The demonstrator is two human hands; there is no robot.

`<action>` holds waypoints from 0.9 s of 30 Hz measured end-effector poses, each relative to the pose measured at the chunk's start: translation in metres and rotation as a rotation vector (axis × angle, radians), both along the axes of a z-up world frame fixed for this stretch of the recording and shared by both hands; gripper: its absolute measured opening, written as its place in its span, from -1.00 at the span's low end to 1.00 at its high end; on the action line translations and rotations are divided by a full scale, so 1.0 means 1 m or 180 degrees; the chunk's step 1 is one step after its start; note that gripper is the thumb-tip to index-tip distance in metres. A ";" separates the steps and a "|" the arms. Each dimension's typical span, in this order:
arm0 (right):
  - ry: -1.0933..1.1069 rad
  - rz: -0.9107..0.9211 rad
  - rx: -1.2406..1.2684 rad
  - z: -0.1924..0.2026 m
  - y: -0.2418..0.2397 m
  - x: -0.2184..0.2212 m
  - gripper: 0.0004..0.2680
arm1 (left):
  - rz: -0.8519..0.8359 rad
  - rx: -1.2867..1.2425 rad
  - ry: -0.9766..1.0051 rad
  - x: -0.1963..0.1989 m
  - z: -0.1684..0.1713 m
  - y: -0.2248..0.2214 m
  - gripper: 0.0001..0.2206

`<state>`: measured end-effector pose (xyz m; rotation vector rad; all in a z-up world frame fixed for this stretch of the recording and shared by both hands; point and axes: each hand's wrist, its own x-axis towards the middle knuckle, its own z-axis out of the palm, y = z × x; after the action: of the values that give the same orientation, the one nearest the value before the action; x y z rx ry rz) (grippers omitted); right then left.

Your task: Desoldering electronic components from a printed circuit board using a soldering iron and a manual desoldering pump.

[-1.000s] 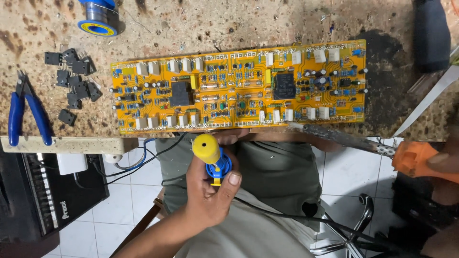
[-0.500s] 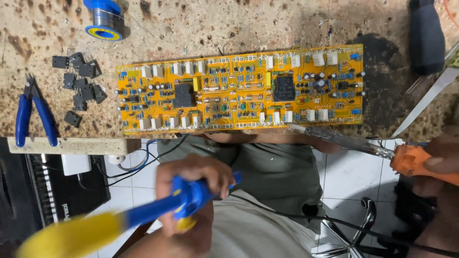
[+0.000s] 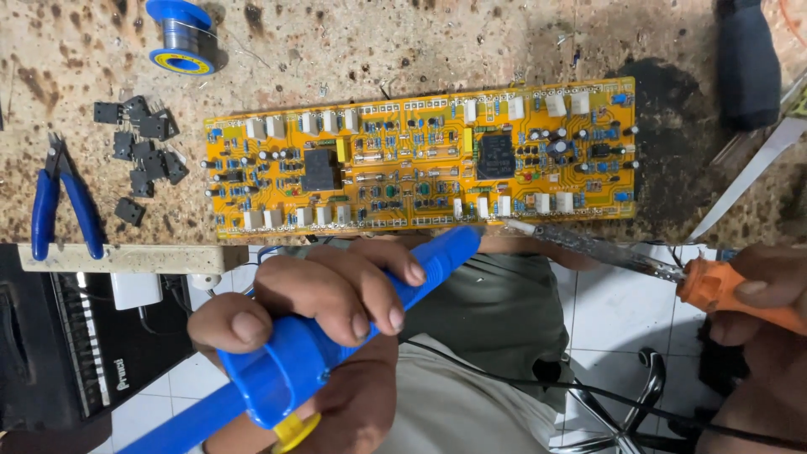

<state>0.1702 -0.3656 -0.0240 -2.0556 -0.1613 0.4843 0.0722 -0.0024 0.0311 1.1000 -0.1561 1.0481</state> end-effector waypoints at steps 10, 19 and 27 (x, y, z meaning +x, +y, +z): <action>0.0525 0.0236 0.0420 -0.065 -0.074 0.027 -0.60 | 0.0066 -0.0180 0.0613 0.003 0.032 -0.023 -0.82; 0.0211 0.0633 0.0803 -0.061 -0.064 0.025 -0.72 | -0.0017 0.0467 0.0109 0.011 0.004 -0.022 -0.66; 0.1124 -0.0457 -0.0105 0.048 0.030 0.008 -0.71 | 0.0553 0.0404 -0.0170 0.031 0.005 -0.031 -0.70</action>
<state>0.1785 -0.3353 0.0238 -1.9614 0.2047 0.7528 0.1037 -0.0332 0.0366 1.2170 -0.1740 1.2370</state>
